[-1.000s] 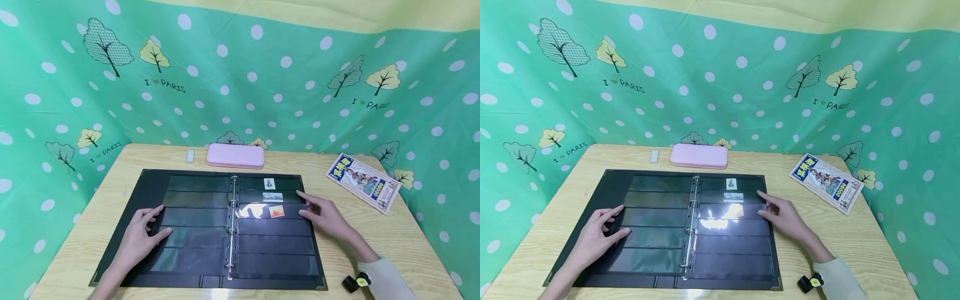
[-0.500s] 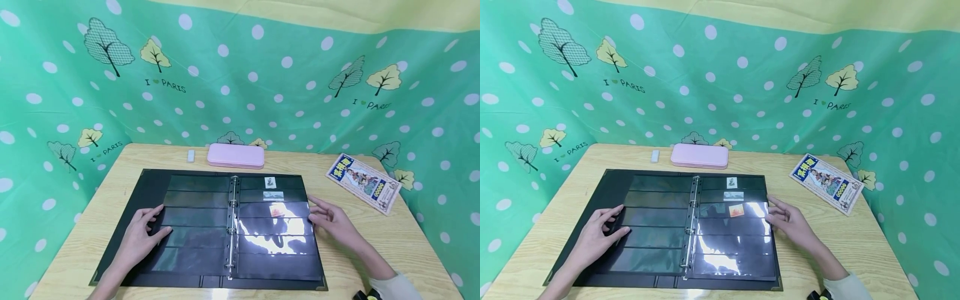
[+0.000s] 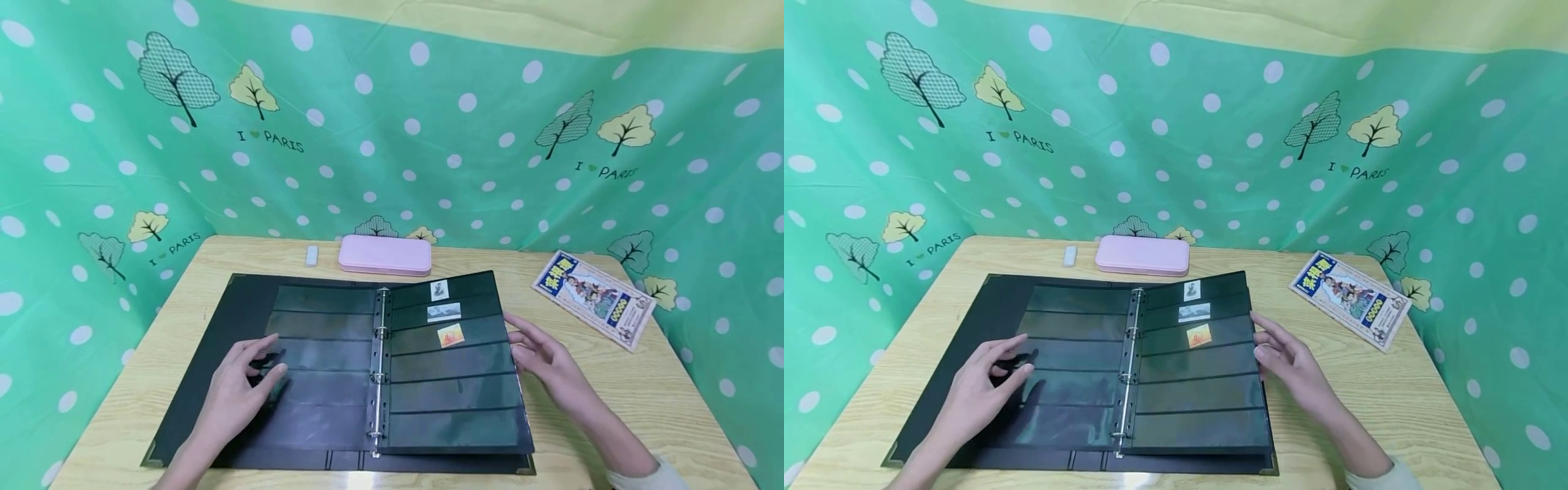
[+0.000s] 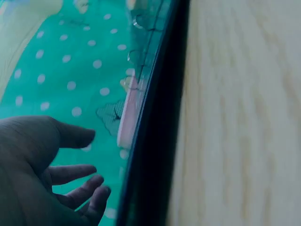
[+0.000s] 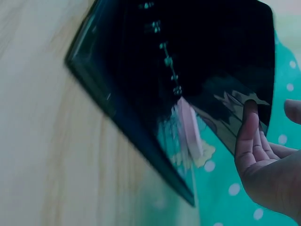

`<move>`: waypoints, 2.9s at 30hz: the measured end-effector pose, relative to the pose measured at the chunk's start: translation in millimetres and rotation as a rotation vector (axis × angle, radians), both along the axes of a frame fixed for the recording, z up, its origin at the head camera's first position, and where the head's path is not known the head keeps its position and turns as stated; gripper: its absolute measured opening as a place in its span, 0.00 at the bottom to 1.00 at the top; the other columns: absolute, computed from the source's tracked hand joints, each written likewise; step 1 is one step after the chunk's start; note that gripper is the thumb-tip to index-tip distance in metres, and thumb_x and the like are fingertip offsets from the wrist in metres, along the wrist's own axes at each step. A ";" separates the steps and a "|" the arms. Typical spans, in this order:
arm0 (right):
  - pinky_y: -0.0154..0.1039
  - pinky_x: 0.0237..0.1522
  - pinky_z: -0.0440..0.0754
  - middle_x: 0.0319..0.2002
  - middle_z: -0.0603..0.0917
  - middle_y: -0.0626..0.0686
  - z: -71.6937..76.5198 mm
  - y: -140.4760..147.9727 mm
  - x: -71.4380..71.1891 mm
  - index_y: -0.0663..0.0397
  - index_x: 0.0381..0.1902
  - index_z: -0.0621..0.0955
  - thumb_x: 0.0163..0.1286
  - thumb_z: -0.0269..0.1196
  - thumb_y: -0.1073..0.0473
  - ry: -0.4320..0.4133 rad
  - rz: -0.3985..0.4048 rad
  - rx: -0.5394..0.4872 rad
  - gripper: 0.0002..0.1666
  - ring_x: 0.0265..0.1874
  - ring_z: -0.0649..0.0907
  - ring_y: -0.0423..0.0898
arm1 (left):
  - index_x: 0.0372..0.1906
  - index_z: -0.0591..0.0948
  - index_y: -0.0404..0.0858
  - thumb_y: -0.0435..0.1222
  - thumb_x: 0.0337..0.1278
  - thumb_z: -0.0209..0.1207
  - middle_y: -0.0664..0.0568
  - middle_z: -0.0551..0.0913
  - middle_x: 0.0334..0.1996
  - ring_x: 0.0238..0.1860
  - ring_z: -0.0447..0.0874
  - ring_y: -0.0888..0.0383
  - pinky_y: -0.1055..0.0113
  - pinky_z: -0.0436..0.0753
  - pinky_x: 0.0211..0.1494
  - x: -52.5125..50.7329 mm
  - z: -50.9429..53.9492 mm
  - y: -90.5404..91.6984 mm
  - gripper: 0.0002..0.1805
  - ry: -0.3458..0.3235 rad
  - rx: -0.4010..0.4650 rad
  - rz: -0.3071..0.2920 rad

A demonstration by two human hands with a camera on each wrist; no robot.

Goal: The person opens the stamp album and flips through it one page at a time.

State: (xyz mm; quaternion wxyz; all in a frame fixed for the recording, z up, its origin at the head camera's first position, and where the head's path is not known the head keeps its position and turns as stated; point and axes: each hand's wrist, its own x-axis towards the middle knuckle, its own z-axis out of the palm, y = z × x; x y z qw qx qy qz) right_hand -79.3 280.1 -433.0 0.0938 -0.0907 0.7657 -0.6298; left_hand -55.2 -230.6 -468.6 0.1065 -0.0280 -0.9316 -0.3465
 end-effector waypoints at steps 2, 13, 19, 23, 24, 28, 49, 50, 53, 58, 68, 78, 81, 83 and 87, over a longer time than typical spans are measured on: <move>0.34 0.52 0.85 0.61 0.83 0.50 4.8 -4.0 2.6 0.56 0.88 0.65 0.91 0.52 0.63 0.003 0.008 -0.045 0.33 0.49 0.85 0.41 | 0.71 0.85 0.36 0.36 0.69 0.76 0.42 0.84 0.59 0.53 0.86 0.46 0.60 0.87 0.47 2.5 5.5 8.5 0.28 0.024 0.017 -0.031; 0.32 0.62 0.81 0.75 0.75 0.46 22.1 -31.9 8.0 0.52 0.90 0.62 0.95 0.35 0.61 0.162 0.186 -0.287 0.32 0.65 0.82 0.39 | 0.73 0.85 0.46 0.36 0.71 0.75 0.53 0.85 0.60 0.50 0.87 0.53 0.60 0.88 0.47 8.9 38.4 62.7 0.28 -0.008 0.131 -0.227; 0.33 0.65 0.79 0.81 0.72 0.48 28.6 -47.9 9.6 0.50 0.92 0.55 0.95 0.28 0.55 0.199 0.301 -0.379 0.34 0.70 0.81 0.41 | 0.77 0.81 0.49 0.35 0.75 0.71 0.59 0.85 0.58 0.51 0.87 0.57 0.62 0.90 0.50 3.7 45.3 88.5 0.29 -0.018 0.212 -0.341; 0.36 0.70 0.78 0.82 0.71 0.48 28.9 -58.1 10.6 0.47 0.93 0.49 0.94 0.24 0.49 0.205 0.390 -0.436 0.36 0.74 0.79 0.43 | 0.81 0.76 0.49 0.39 0.81 0.66 0.59 0.85 0.59 0.54 0.86 0.60 0.64 0.89 0.53 1.1 52.4 103.0 0.29 -0.039 0.288 -0.418; 0.36 0.71 0.78 0.83 0.71 0.48 28.6 -60.8 11.1 0.48 0.93 0.48 0.94 0.23 0.48 0.202 0.411 -0.453 0.37 0.75 0.78 0.43 | 0.82 0.75 0.49 0.40 0.83 0.64 0.58 0.84 0.60 0.56 0.86 0.61 0.64 0.89 0.53 0.8 54.5 106.3 0.29 -0.047 0.310 -0.435; 0.39 0.77 0.73 0.85 0.67 0.51 27.5 -70.9 16.2 0.48 0.94 0.44 0.92 0.20 0.42 0.153 0.480 -0.556 0.40 0.81 0.72 0.46 | 0.86 0.68 0.50 0.41 0.86 0.58 0.55 0.82 0.64 0.60 0.85 0.57 0.63 0.89 0.56 -1.5 63.2 118.9 0.31 -0.065 0.413 -0.496; 0.45 0.87 0.54 0.91 0.49 0.59 16.2 -116.3 41.3 0.50 0.91 0.30 0.81 0.02 0.33 0.054 0.772 -0.635 0.49 0.90 0.52 0.53 | 0.92 0.49 0.51 0.60 0.80 0.58 0.38 0.64 0.79 0.72 0.74 0.35 0.51 0.93 0.45 -0.3 96.5 129.6 0.49 -0.197 0.731 -0.490; 0.44 0.87 0.54 0.91 0.49 0.58 16.2 -117.0 42.6 0.48 0.92 0.30 0.81 0.02 0.33 0.036 0.776 -0.604 0.49 0.90 0.53 0.52 | 0.92 0.49 0.52 0.59 0.79 0.61 0.39 0.65 0.79 0.73 0.74 0.35 0.52 0.93 0.46 0.5 98.8 128.5 0.50 -0.207 0.704 -0.474; 0.43 0.87 0.55 0.91 0.51 0.57 16.6 -118.0 46.3 0.44 0.92 0.31 0.80 0.01 0.33 -0.013 0.779 -0.520 0.49 0.90 0.53 0.51 | 0.91 0.51 0.53 0.54 0.76 0.66 0.41 0.67 0.79 0.73 0.74 0.36 0.55 0.91 0.48 2.3 106.4 123.8 0.50 -0.230 0.622 -0.439; 0.43 0.86 0.55 0.90 0.54 0.61 15.8 -116.5 47.5 0.45 0.92 0.32 0.80 0.01 0.33 -0.024 0.769 -0.492 0.49 0.90 0.53 0.52 | 0.91 0.55 0.51 0.41 0.76 0.69 0.39 0.69 0.77 0.71 0.78 0.37 0.55 0.89 0.49 3.6 116.7 112.2 0.49 -0.231 0.560 -0.414; 0.42 0.85 0.56 0.87 0.59 0.66 5.8 -96.9 34.6 0.52 0.92 0.32 0.82 0.03 0.36 0.089 0.717 -0.491 0.49 0.88 0.59 0.54 | 0.93 0.50 0.57 0.33 0.74 0.66 0.34 0.73 0.78 0.72 0.80 0.33 0.34 0.83 0.67 5.0 117.7 81.2 0.53 -0.249 0.497 -0.344; 0.34 0.81 0.60 0.83 0.67 0.66 -0.6 -60.9 13.9 0.58 0.92 0.37 0.89 0.10 0.42 0.218 0.534 -0.286 0.44 0.84 0.68 0.49 | 0.93 0.43 0.58 0.20 0.60 0.57 0.53 0.41 0.92 0.60 0.78 0.34 0.63 0.75 0.46 0.1 105.7 60.4 0.63 -0.212 0.491 -0.455; 0.31 0.80 0.61 0.82 0.70 0.65 -3.9 -49.7 6.3 0.58 0.92 0.40 0.91 0.14 0.45 0.254 0.472 -0.202 0.41 0.82 0.70 0.46 | 0.93 0.43 0.57 0.18 0.56 0.56 0.54 0.38 0.93 0.73 0.70 0.38 0.73 0.72 0.51 -0.2 101.4 55.7 0.64 -0.212 0.512 -0.473; 0.32 0.79 0.63 0.81 0.71 0.65 -7.2 -42.8 0.3 0.58 0.92 0.42 0.92 0.15 0.47 0.271 0.437 -0.164 0.40 0.81 0.72 0.45 | 0.93 0.44 0.59 0.17 0.55 0.56 0.54 0.39 0.93 0.63 0.79 0.43 0.73 0.72 0.50 0.0 98.9 52.6 0.65 -0.211 0.518 -0.467; 0.30 0.77 0.67 0.80 0.74 0.63 -17.3 -29.4 -11.6 0.57 0.92 0.48 0.94 0.23 0.56 0.272 0.341 -0.073 0.35 0.78 0.75 0.41 | 0.93 0.47 0.60 0.18 0.57 0.57 0.49 0.49 0.91 0.30 0.72 0.44 0.61 0.77 0.37 0.3 94.5 46.6 0.63 -0.226 0.521 -0.429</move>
